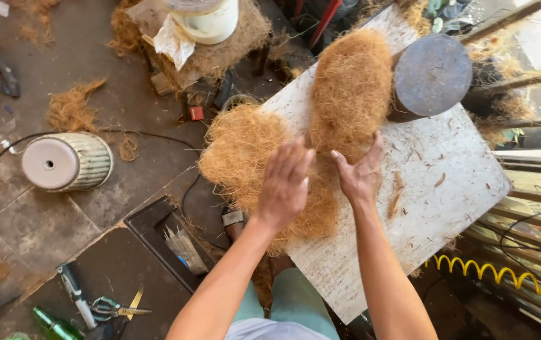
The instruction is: The person handles a compressed block of coco peat, places it on a table, and repeatedly fluffs and spreads the fibrous material by hand. They also retrieve additional coco peat from a yellow bag and continue to loosen and arrange the material on the table.
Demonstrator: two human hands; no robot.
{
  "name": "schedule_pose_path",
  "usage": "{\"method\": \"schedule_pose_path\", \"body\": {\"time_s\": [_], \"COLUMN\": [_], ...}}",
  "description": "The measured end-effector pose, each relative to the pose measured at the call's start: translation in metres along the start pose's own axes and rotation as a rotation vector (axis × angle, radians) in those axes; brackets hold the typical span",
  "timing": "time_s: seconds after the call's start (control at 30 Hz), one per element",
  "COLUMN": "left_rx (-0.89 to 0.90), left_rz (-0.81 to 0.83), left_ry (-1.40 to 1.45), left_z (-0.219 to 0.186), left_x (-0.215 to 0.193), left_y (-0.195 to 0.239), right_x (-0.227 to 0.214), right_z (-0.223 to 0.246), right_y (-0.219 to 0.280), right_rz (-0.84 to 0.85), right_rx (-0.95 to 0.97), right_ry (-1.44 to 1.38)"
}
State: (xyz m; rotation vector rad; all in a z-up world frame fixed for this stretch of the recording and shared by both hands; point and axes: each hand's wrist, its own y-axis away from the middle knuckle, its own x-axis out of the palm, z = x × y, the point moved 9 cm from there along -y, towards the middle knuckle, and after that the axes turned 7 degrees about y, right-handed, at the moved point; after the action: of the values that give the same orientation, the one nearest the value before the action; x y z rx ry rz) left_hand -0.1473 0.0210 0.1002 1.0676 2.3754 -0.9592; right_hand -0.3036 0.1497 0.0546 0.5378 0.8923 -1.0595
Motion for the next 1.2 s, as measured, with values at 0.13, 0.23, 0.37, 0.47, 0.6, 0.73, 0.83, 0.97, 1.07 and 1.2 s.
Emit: {"method": "schedule_pose_path", "body": {"time_s": [0.13,0.23,0.37,0.47,0.6,0.73,0.83,0.97,1.07,1.2], "left_rx": [0.089,0.123,0.053,0.017,-0.102,-0.069,-0.088,-0.026,-0.455,-1.339], "left_rz": [0.278,0.414,0.592,0.685,0.773,1.092,1.026,0.5,0.208,0.136], "left_ry": [-0.126,-0.264,-0.23,-0.245,-0.24,-0.429,-0.306,-0.036,0.428,0.861], "left_z": [0.0,0.04,0.041,0.037,0.033,0.019,0.015,-0.036,-0.053,-0.032], "left_x": [0.094,0.167,0.176,0.177,0.174,0.157,0.148,0.059,-0.013,0.006], "left_y": [-0.044,-0.056,-0.061,-0.061,-0.064,-0.07,-0.066,-0.049,0.005,0.176], "right_x": [0.002,-0.001,-0.038,-0.052,-0.103,-0.16,-0.167,-0.145,-0.11,-0.048], "right_z": [-0.023,-0.044,-0.046,-0.062,-0.048,-0.039,-0.084,-0.118,-0.083,-0.04], "right_y": [0.001,-0.008,0.003,0.018,0.06,0.118,0.168,0.205,0.205,0.214], "right_rz": [0.018,0.017,0.06,0.068,0.112,0.173,0.095,0.162,0.338,0.638], "right_rx": [0.284,0.311,0.324,0.314,0.373,0.536,0.549,0.685,0.678,0.771], "right_ry": [-0.037,-0.142,-0.104,-0.223,-0.151,-0.277,-0.742,-0.93,-0.972,-0.699]}}
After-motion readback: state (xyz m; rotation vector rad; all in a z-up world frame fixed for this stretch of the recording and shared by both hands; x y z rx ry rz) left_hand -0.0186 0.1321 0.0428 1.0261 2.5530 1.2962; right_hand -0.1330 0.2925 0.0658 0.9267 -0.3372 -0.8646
